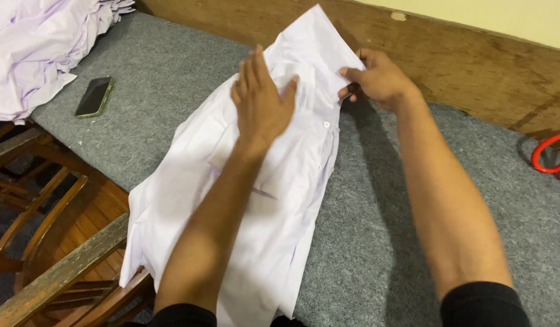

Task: Folding a white school shirt and using scissors to trim loose threads during a quality control inspection.

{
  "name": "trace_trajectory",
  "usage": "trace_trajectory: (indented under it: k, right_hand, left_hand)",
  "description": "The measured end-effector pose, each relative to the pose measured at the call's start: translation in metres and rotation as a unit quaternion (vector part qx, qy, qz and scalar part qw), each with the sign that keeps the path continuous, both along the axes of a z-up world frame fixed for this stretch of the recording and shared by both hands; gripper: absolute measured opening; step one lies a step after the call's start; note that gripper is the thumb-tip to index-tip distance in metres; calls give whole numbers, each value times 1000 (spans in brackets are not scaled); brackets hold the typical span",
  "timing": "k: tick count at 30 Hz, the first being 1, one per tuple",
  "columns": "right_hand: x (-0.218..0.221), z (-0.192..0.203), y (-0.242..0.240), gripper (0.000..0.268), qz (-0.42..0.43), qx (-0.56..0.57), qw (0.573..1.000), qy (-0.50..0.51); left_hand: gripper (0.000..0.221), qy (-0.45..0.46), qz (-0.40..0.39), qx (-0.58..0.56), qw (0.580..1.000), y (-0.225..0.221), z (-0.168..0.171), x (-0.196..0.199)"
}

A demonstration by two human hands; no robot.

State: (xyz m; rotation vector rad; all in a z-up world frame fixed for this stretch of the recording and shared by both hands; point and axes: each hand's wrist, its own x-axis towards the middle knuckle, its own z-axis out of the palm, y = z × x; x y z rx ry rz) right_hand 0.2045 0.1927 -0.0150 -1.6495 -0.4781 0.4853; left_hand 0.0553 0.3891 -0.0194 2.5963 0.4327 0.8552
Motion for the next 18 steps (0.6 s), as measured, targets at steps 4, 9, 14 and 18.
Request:
trace_trajectory:
  k: [4, 9, 14, 18]
  right_hand:
    - [-40, 27, -36, 23, 60, -68, 996, 0]
    - [-64, 33, -71, 25, 142, -171, 968, -112]
    - [-98, 42, -98, 73, -1, -197, 929, -313]
    - [-130, 60, -130, 80, 66, -84, 838, -535]
  left_hand:
    - [79, 47, 0, -53, 998, 16, 36, 25]
    - [13, 84, -159, 3, 984, 3, 74, 25]
    - [5, 6, -261, 92, 961, -39, 78, -15]
    - [20, 39, -301, 206, 930, -87, 73, -71]
